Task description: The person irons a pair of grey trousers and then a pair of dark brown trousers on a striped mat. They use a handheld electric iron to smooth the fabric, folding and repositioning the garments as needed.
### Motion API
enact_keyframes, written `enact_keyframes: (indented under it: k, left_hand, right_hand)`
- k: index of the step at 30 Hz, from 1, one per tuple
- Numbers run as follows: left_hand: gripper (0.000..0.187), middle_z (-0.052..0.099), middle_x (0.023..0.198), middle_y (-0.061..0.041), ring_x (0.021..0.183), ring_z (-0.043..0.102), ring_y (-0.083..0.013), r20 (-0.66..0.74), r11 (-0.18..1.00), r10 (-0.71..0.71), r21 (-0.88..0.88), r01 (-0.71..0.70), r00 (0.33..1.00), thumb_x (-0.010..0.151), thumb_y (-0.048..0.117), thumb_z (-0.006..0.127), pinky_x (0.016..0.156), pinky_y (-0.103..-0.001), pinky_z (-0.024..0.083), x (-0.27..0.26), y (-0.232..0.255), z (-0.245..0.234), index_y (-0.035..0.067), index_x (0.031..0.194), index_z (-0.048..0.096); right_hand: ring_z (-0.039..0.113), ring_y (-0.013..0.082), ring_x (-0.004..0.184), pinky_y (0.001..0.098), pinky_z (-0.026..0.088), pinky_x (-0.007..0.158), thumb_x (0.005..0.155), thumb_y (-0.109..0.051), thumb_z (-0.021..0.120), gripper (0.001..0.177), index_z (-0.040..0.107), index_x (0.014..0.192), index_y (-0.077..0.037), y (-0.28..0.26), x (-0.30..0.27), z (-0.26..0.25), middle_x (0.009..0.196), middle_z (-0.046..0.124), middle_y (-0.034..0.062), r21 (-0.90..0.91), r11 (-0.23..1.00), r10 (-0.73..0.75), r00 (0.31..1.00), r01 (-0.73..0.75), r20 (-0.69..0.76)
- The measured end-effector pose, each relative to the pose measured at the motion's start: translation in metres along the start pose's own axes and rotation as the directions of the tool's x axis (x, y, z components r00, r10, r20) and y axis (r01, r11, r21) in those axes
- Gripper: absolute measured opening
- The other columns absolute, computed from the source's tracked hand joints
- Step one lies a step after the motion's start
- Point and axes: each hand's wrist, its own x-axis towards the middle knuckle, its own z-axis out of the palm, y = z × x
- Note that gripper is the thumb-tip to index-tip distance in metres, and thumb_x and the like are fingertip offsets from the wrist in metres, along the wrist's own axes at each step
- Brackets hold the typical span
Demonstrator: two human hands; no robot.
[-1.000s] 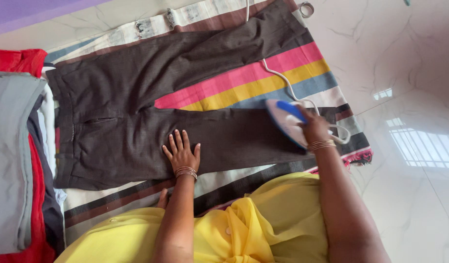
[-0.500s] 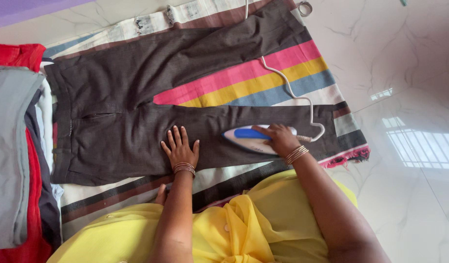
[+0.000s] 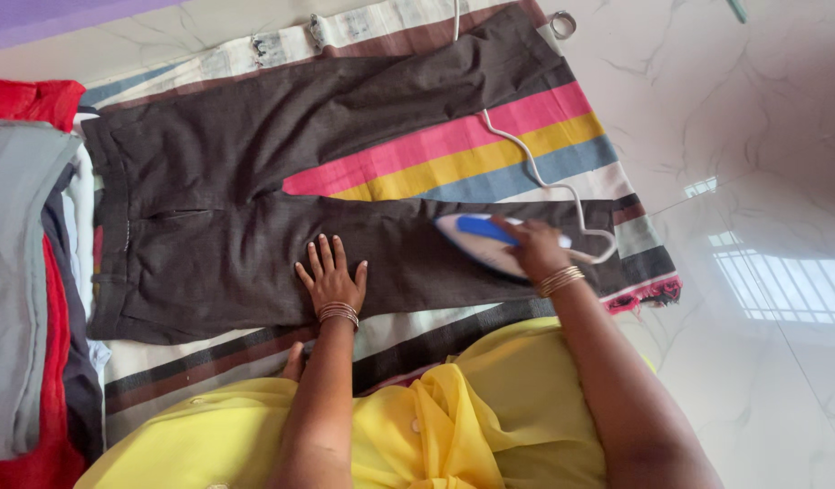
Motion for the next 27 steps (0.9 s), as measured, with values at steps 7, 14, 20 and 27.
enact_keyframes:
  k: [7, 14, 20, 27]
  left_hand:
    - [0.081, 0.024, 0.169, -0.011, 0.156, 0.017, -0.0327, 0.004, 1.0, 0.004, 0.021, -0.004, 1.0, 0.097, 0.062, 0.044, 0.122, -0.063, 0.01, 0.001, -0.002, 0.005, 0.014, 0.161, 0.031]
    - [0.081, 0.022, 0.17, -0.01, 0.156, 0.016, -0.0313, 0.036, 1.0, -0.014, 0.022, 0.013, 0.999, 0.097, 0.062, 0.044, 0.123, -0.063, 0.01, 0.001, -0.001, 0.004, 0.016, 0.161, 0.029]
    - [0.082, 0.022, 0.169, -0.011, 0.156, 0.016, -0.0321, 0.026, 1.0, 0.003, 0.002, -0.003, 1.0, 0.097, 0.063, 0.044, 0.122, -0.063, 0.009, 0.001, -0.002, 0.004, 0.014, 0.161, 0.029]
    - [0.081, 0.022, 0.169, -0.012, 0.156, 0.016, -0.0326, 0.027, 1.0, -0.005, 0.003, 0.005, 1.0, 0.097, 0.062, 0.045, 0.122, -0.063, 0.01, 0.0, 0.0, 0.001, 0.014, 0.161, 0.03]
  right_hand:
    - [0.063, 0.0302, 0.107, 0.0507, 0.047, 0.094, 0.084, -0.029, 0.075, 0.066, 0.054, 0.146, -0.039, -0.047, 0.006, 0.009, 0.107, 0.07, 0.0076, 0.086, 0.987, -0.14, 0.987, 0.133, 0.083]
    - [0.067, 0.0389, 0.102, 0.0538, 0.052, 0.088, 0.083, -0.027, 0.079, 0.072, 0.053, 0.149, -0.037, 0.052, 0.013, -0.009, 0.114, 0.07, 0.0141, 0.043, 0.964, 0.265, 0.962, -0.262, -0.071]
    - [0.069, 0.0377, 0.098, 0.0524, 0.054, 0.088, 0.085, -0.031, 0.078, 0.07, 0.053, 0.15, -0.037, 0.05, -0.006, -0.016, 0.108, 0.07, 0.0148, 0.024, 0.969, 0.246, 0.966, -0.245, -0.084]
    - [0.063, 0.0282, 0.111, 0.0484, 0.045, 0.1, 0.088, -0.029, 0.072, 0.068, 0.048, 0.15, -0.042, -0.051, -0.007, 0.002, 0.111, 0.069, 0.0056, 0.048, 0.985, -0.171, 0.963, 0.164, 0.209]
